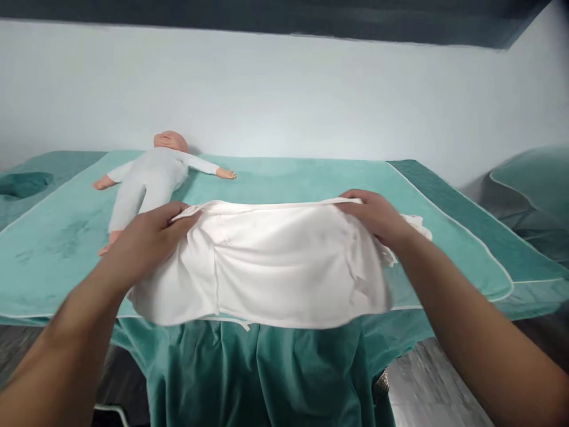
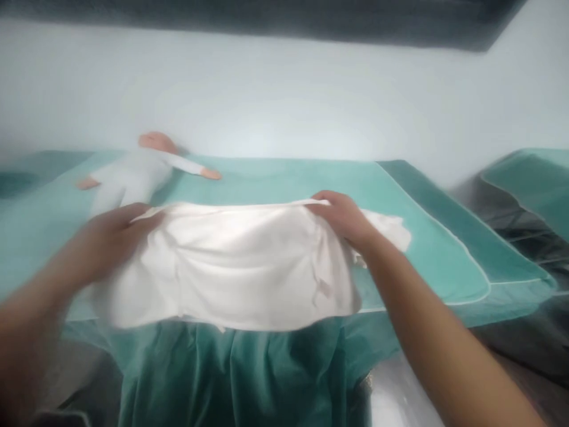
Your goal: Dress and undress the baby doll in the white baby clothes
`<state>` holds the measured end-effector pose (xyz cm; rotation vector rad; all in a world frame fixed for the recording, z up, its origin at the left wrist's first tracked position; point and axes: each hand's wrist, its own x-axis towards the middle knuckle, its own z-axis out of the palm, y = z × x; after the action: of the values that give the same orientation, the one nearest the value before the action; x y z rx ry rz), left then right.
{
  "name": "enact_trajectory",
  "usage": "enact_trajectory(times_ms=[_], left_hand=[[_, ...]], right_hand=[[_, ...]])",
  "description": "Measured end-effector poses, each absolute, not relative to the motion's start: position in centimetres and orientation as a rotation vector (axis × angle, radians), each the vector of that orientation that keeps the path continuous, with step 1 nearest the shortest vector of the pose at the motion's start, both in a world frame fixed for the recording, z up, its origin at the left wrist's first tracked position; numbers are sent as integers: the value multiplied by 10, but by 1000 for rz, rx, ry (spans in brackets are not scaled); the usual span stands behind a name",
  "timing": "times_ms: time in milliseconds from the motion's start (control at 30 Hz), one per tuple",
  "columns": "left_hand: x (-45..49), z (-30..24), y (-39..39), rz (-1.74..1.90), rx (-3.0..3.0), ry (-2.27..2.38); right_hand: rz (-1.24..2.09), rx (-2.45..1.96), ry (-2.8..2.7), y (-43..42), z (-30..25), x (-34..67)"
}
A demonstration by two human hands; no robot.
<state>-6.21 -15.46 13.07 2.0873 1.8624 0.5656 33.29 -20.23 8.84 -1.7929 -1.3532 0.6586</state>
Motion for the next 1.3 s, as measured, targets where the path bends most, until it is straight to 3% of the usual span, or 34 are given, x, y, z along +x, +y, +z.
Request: enact_trajectory(times_ms=[133, 233, 367, 500, 667, 900, 1033, 1300], left_hand=[[-56, 104, -114, 427, 2292, 2067], [-32, 65, -100, 476, 2517, 2007], [12, 16, -90, 480, 2445, 1648], [32, 0, -74, 403, 2375, 1737], [22, -11, -52, 475, 2506, 1777], [16, -28, -48, 988, 2592, 1462], [13, -23, -48, 1089, 2588, 1367], [12, -39, -38, 1146, 2586, 1374]], right_hand=[[177, -2092, -1620, -141, 64, 292], [-204, -1894, -1814, -129, 35, 250], [-62, -1844, -1989, -135, -2, 206], [-185, -2045, -1956, -124, -20, 203], [-408, -1855, -2064, -97, -19, 234], [-408, -1827, -1831, -74, -23, 273], [-587, -1741, -1739, -89, -9, 252], [-555, -1722, -1891, -118, 8, 191]])
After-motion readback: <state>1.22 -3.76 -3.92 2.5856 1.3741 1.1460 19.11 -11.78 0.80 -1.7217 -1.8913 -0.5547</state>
